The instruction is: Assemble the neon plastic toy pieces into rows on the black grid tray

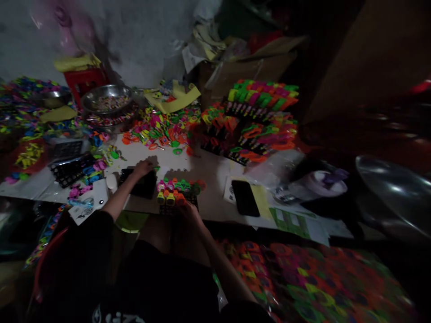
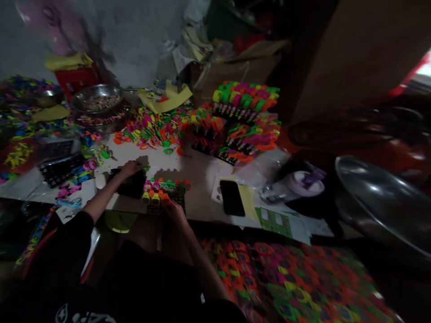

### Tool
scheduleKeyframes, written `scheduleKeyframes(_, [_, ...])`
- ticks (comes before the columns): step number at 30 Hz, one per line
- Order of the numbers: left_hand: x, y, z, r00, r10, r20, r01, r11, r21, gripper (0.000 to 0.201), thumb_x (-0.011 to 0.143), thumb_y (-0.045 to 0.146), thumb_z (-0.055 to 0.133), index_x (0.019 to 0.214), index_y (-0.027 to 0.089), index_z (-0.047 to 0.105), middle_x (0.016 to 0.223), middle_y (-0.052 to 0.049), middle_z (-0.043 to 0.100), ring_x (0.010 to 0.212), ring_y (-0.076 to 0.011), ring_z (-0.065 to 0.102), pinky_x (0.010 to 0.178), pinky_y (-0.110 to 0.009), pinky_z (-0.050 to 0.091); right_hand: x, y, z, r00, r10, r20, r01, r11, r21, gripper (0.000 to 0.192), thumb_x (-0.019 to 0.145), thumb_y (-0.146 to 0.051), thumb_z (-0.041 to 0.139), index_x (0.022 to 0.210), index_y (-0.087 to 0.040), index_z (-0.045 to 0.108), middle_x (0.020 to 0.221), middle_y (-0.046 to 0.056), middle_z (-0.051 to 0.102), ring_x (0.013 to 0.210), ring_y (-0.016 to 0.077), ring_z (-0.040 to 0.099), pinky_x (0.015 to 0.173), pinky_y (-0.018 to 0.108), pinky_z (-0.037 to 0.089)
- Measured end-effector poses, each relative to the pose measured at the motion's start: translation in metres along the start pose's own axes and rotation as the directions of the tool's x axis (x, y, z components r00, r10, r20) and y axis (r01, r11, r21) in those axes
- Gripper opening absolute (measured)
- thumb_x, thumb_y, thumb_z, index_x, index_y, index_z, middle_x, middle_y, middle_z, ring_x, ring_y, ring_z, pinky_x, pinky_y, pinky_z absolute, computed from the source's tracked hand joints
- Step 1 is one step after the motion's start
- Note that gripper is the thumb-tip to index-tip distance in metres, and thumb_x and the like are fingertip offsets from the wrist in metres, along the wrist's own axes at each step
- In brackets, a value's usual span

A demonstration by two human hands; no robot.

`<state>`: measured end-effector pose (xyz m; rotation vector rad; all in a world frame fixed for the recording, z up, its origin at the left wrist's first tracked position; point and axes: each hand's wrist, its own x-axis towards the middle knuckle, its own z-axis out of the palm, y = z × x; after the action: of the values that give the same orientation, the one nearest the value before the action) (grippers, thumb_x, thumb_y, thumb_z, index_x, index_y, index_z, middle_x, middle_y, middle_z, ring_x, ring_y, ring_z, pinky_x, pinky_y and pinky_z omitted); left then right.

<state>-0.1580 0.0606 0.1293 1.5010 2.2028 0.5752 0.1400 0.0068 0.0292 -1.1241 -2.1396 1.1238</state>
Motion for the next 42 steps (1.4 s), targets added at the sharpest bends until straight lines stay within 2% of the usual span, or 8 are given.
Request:
scheduleKeyframes(5, [0.007, 0.028, 0.014, 0.999, -0.027, -0.042, 0.03, 0.998, 0.059, 0.016, 0.057, 0.007, 0.077, 0.059, 0.015, 0.063, 0.079, -0.011, 0.069, 0.103, -0.0344, 0.061, 0.098, -0.043, 0.039, 0.002, 0.009, 0.003, 0.998, -0.058, 0.008, 0.058, 0.997, 0.05, 0.031, 0.079, -0.031, 0.058, 0.105, -0.017, 0.068, 0.115, 0.014, 0.068, 0.105, 0.0261, 0.066, 0.089, 0.038, 0.055])
scheduleKeyframes(10, [-0.007, 0.055, -0.005, 0.993, 0.07, -0.099, -0.064, 0.996, 0.064, 0.004, 0.078, 0.016, 0.067, 0.08, 0.013, 0.067, 0.095, -0.014, 0.068, 0.111, -0.0304, 0.056, 0.1, -0.04, 0.037, -0.013, -0.001, -0.027, 0.999, 0.001, -0.053, 0.006, 0.992, 0.128, 0.032, 0.08, -0.035, 0.056, 0.103, -0.016, 0.066, 0.102, 0.012, 0.069, 0.09, 0.0199, 0.067, 0.079, 0.03, 0.055])
scheduleKeyframes(14, [-0.058, 0.108, -0.019, 0.874, 0.365, -0.32, -0.411, 0.907, -0.089, 0.02, 0.088, 0.034, 0.062, 0.092, 0.015, 0.065, 0.1, -0.007, 0.067, 0.099, -0.0209, 0.06, 0.09, -0.029, 0.044, -0.023, -0.027, -0.065, 0.964, 0.101, -0.245, -0.039, 0.968, 0.247, 0.038, 0.083, -0.041, 0.056, 0.112, -0.016, 0.062, 0.104, 0.01, 0.067, 0.079, 0.0135, 0.063, 0.068, 0.023, 0.052])
scheduleKeyframes(20, [-0.149, 0.166, -0.004, 0.827, 0.546, -0.132, -0.56, 0.784, -0.267, 0.02, 0.087, 0.039, 0.064, 0.094, 0.019, 0.064, 0.094, -0.002, 0.069, 0.082, -0.0142, 0.065, 0.078, -0.025, 0.051, -0.018, -0.068, -0.088, 0.933, -0.091, -0.348, 0.19, 0.947, 0.26, 0.028, 0.081, -0.041, 0.065, 0.095, -0.018, 0.063, 0.099, 0.005, 0.062, 0.071, 0.0077, 0.055, 0.06, 0.018, 0.048])
scheduleKeyframes(26, [-0.157, 0.152, 0.026, 0.841, 0.527, -0.121, -0.538, 0.793, -0.287, 0.011, 0.085, 0.028, 0.067, 0.085, 0.019, 0.062, 0.094, -0.002, 0.07, 0.086, -0.0149, 0.067, 0.08, -0.027, 0.052, -0.02, -0.064, -0.075, 0.943, -0.059, -0.328, 0.144, 0.96, 0.242, 0.023, 0.082, -0.035, 0.061, 0.095, -0.016, 0.06, 0.088, 0.003, 0.06, 0.072, 0.0084, 0.053, 0.063, 0.017, 0.047])
scheduleKeyframes(32, [-0.159, 0.143, 0.029, 0.84, 0.535, -0.083, -0.535, 0.797, -0.278, 0.015, 0.089, 0.033, 0.062, 0.083, 0.019, 0.062, 0.101, -0.005, 0.069, 0.098, -0.017, 0.066, 0.088, -0.03, 0.052, -0.019, -0.05, -0.067, 0.925, -0.119, -0.361, 0.19, 0.967, 0.168, 0.02, 0.085, -0.029, 0.053, 0.095, -0.016, 0.064, 0.099, 0.008, 0.063, 0.086, 0.0126, 0.058, 0.076, 0.021, 0.049])
scheduleKeyframes(37, [-0.158, 0.12, 0.03, 0.837, 0.547, -0.015, -0.546, 0.836, 0.046, 0.039, 0.09, 0.039, 0.06, 0.125, 0.023, 0.056, 0.13, -0.007, 0.06, 0.125, -0.0231, 0.052, 0.11, -0.042, 0.039, -0.014, -0.019, -0.045, 0.954, 0.06, -0.294, 0.028, 0.958, 0.286, 0.035, 0.084, -0.046, 0.056, 0.091, -0.012, 0.066, 0.086, 0.007, 0.068, 0.074, 0.0129, 0.059, 0.069, 0.021, 0.048])
scheduleKeyframes(42, [-0.156, 0.089, 0.045, 0.816, 0.556, 0.158, -0.577, 0.76, 0.301, 0.047, 0.092, 0.038, 0.057, 0.135, 0.021, 0.052, 0.148, -0.009, 0.045, 0.139, -0.0275, 0.036, 0.118, -0.047, 0.027, -0.002, 0.01, -0.019, 0.978, 0.126, -0.164, -0.071, 0.95, 0.303, 0.041, 0.081, -0.048, 0.057, 0.092, -0.01, 0.068, 0.076, 0.005, 0.07, 0.066, 0.0128, 0.057, 0.061, 0.02, 0.046])
